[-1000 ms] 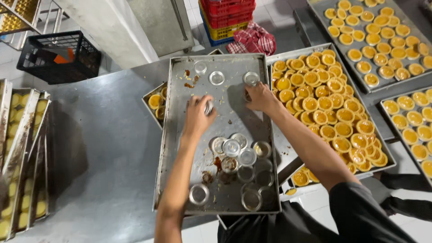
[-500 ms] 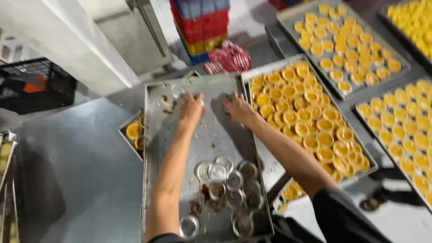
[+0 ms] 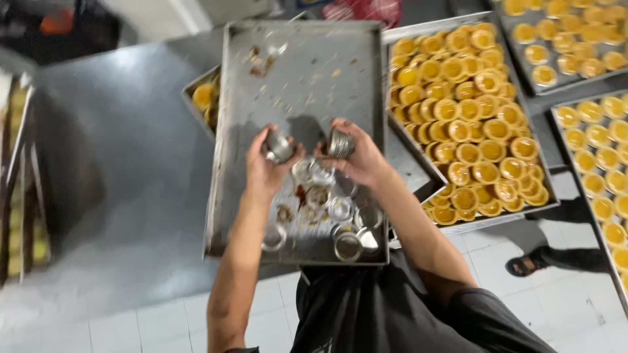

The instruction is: The person removes baked egg tarts from metal rings and places them onto a tray. They then collect the empty metal rings and stack them on the tray.

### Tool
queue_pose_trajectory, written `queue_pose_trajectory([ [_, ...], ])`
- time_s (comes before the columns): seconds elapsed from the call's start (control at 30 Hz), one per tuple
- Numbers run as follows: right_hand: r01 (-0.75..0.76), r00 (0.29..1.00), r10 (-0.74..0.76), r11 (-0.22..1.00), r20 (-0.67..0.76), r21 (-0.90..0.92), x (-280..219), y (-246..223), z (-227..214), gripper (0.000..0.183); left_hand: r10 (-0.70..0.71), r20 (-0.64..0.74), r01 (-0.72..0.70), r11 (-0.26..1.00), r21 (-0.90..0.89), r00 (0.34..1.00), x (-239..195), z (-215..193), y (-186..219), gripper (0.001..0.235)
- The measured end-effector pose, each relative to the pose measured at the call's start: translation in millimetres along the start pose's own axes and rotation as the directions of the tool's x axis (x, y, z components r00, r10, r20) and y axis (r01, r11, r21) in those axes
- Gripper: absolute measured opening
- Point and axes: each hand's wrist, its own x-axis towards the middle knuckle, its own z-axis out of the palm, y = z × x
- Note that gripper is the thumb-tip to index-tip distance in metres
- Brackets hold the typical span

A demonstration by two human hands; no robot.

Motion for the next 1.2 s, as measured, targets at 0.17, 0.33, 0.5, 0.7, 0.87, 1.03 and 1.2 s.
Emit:
queue_pose_trajectory([
  [0.17, 0.503, 0.86, -0.472, 0.722, 0.192, -0.475, -9.1, 16.2, 18.3, 0.033, 0.129, 0.128, -0.117, 0.988, -0.097, 0.983, -33.4, -8.7, -14.0, 0.031],
  [0.33, 0.548, 0.831, -0.534, 0.735, 0.158, -0.398, -20.5, 48.6, 50.0, 0.022, 0.134, 0.137, -0.124, 0.989, -0.084, 0.981, -20.2, -48.0, -37.9, 0.035],
  [0.5, 0.801, 0.498, -0.73, 0.18, 0.469, -0.57, -49.0, 40.3, 90.6, 0.032, 0.202, 0.11, -0.186, 0.972, -0.143, 0.973, -12.7, -48.1, -46.9, 0.034],
  [0.7, 0.846, 0.199, -0.629, -0.276, 0.751, -0.456, 7.7, 75.7, 38.0, 0.028, 0.215, 0.051, -0.205, 0.967, -0.152, 0.975, 23.3, -57.4, -74.2, 0.021],
  [0.87, 0.879, 0.069, -0.721, -0.283, 0.689, -0.384, -40.3, 18.4, 78.4, 0.026, 0.259, -0.066, -0.268, 0.936, -0.229, 0.964, -23.9, -31.2, -60.8, 0.033],
  [1.03, 0.875, -0.027, -0.612, -0.396, 0.79, -0.277, 15.1, 53.5, 28.2, 0.058, 0.335, 0.007, -0.334, 0.941, -0.057, 0.942, -43.2, 4.7, -64.0, 0.031],
  [1.2, 0.891, 0.367, -0.693, 0.071, 0.62, -0.449, -37.0, 28.8, 42.6, 0.036, 0.296, 0.028, -0.292, 0.952, -0.096, 0.955, -66.8, -1.7, -65.3, 0.024],
])
